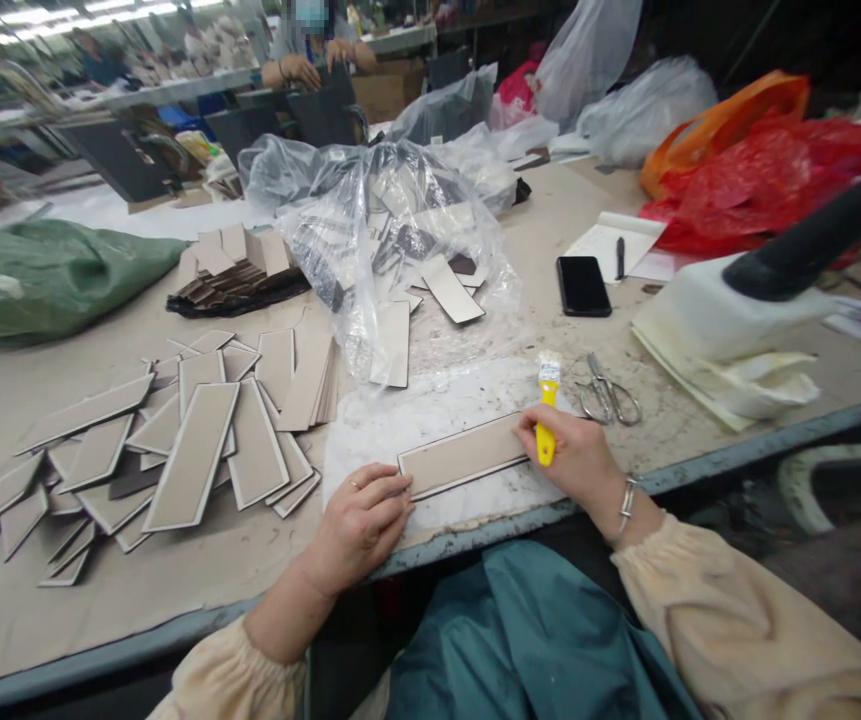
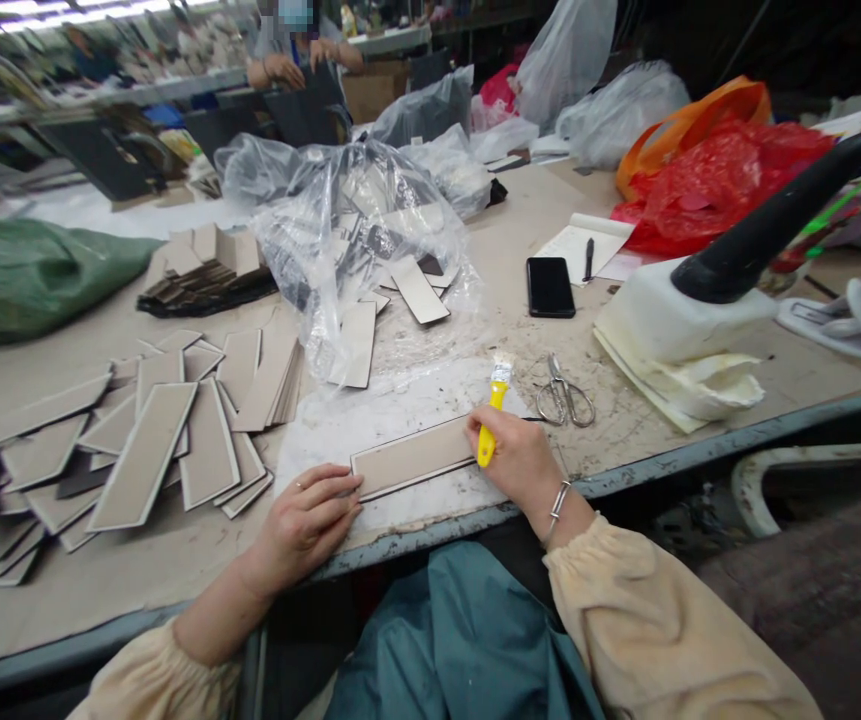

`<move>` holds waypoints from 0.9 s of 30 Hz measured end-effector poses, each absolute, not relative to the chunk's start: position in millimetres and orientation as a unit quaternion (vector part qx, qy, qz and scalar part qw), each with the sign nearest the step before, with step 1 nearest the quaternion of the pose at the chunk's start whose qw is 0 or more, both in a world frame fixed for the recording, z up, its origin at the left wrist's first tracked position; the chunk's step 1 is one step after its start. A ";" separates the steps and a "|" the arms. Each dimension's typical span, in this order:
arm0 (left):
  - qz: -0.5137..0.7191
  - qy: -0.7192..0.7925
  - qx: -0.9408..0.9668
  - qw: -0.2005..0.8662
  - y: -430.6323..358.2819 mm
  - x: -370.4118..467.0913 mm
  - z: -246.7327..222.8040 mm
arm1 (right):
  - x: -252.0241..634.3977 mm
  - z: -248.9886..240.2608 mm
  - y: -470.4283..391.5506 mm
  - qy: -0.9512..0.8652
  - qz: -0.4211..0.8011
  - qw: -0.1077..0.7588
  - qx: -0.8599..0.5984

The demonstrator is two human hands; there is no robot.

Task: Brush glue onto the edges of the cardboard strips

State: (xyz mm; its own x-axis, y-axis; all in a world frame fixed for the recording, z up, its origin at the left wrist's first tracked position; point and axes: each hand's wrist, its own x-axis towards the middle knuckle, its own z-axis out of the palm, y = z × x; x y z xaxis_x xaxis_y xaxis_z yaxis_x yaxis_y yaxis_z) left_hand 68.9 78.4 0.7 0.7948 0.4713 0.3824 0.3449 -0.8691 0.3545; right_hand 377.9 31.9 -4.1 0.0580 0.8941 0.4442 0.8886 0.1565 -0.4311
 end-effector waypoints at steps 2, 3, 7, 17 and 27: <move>0.239 0.219 0.936 0.137 78.6 70.2 0.9 | 377.8 -3.7 31.3 -0.685 0.006 0.309 -0.660; 0.240 0.220 0.935 0.138 78.7 70.8 0.8 | 377.8 -3.4 30.8 -0.685 0.006 0.298 -0.665; 0.245 0.219 0.934 0.141 78.6 71.9 0.4 | 378.1 -1.3 28.5 -0.679 -0.004 0.250 -0.690; 0.238 0.221 0.937 0.125 79.0 71.8 0.7 | 365.2 19.7 18.9 -0.680 -0.012 0.207 -0.704; 0.225 0.204 0.949 0.090 81.9 71.5 2.1 | 328.9 8.8 13.3 -0.824 0.226 0.192 -0.483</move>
